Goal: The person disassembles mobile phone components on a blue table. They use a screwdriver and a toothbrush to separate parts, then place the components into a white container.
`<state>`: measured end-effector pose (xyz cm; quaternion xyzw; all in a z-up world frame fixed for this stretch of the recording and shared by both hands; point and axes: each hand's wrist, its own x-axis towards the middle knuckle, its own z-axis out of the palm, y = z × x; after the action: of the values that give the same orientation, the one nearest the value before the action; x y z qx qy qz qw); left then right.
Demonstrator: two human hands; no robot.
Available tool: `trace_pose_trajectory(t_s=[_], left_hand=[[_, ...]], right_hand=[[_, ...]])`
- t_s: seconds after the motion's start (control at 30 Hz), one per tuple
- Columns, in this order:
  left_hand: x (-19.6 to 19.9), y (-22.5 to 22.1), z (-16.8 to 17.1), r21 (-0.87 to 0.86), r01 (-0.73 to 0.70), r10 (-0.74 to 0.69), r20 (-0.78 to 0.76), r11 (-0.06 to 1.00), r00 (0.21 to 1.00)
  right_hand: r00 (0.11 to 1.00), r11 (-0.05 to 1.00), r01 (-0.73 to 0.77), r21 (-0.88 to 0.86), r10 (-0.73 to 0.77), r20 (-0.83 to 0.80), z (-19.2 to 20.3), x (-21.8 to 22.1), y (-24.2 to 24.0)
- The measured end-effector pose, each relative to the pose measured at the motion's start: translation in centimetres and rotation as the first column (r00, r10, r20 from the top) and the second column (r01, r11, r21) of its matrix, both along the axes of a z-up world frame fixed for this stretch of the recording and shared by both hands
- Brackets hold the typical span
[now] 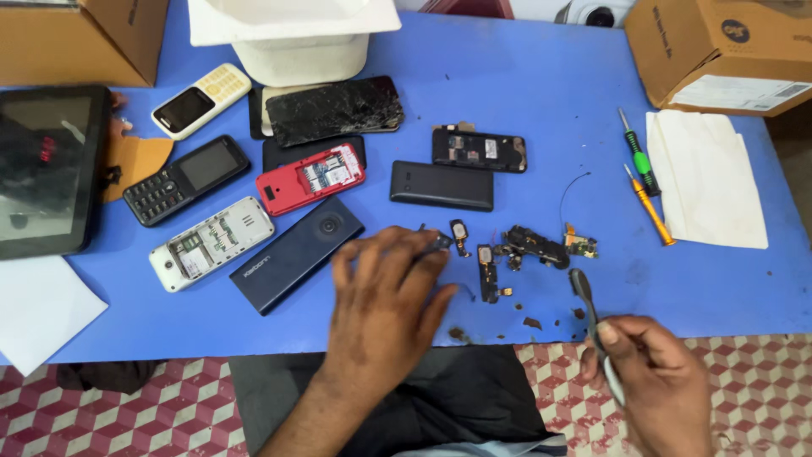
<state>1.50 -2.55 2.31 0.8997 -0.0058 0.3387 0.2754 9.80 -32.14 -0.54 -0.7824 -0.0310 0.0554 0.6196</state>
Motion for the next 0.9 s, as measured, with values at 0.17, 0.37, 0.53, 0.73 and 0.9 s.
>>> trace_pose_trajectory(t_s=[0.17, 0.37, 0.53, 0.73, 0.9], left_hand=[[4.2, -3.4, 0.6, 0.116, 0.104, -0.111, 0.051, 0.988, 0.993], [9.2, -5.4, 0.9, 0.286, 0.127, -0.090, -0.138, 0.950, 0.986], [9.8, -5.4, 0.5, 0.205, 0.108, -0.091, -0.086, 0.973, 0.992], [9.2, -4.1, 0.8, -0.077, 0.133, -0.136, -0.039, 0.988, 0.990], [9.2, -3.4, 1.1, -0.447, 0.171, -0.208, -0.036, 0.878, 0.977]], right_hand=[[1.000, 0.994, 0.012, 0.107, -0.011, -0.008, -2.9, -0.7, -1.5], [0.997, 0.957, -0.067, 0.282, 0.055, 0.049, -5.1, -0.5, -3.0], [1.000, 0.987, -0.019, 0.158, 0.017, 0.017, -4.7, -0.1, -3.1], [0.999, 0.999, -0.038, 0.030, 0.037, 0.021, -3.0, 0.3, -1.7], [0.999, 0.999, -0.016, -0.049, 0.014, -0.044, -3.1, 0.3, -2.0]])
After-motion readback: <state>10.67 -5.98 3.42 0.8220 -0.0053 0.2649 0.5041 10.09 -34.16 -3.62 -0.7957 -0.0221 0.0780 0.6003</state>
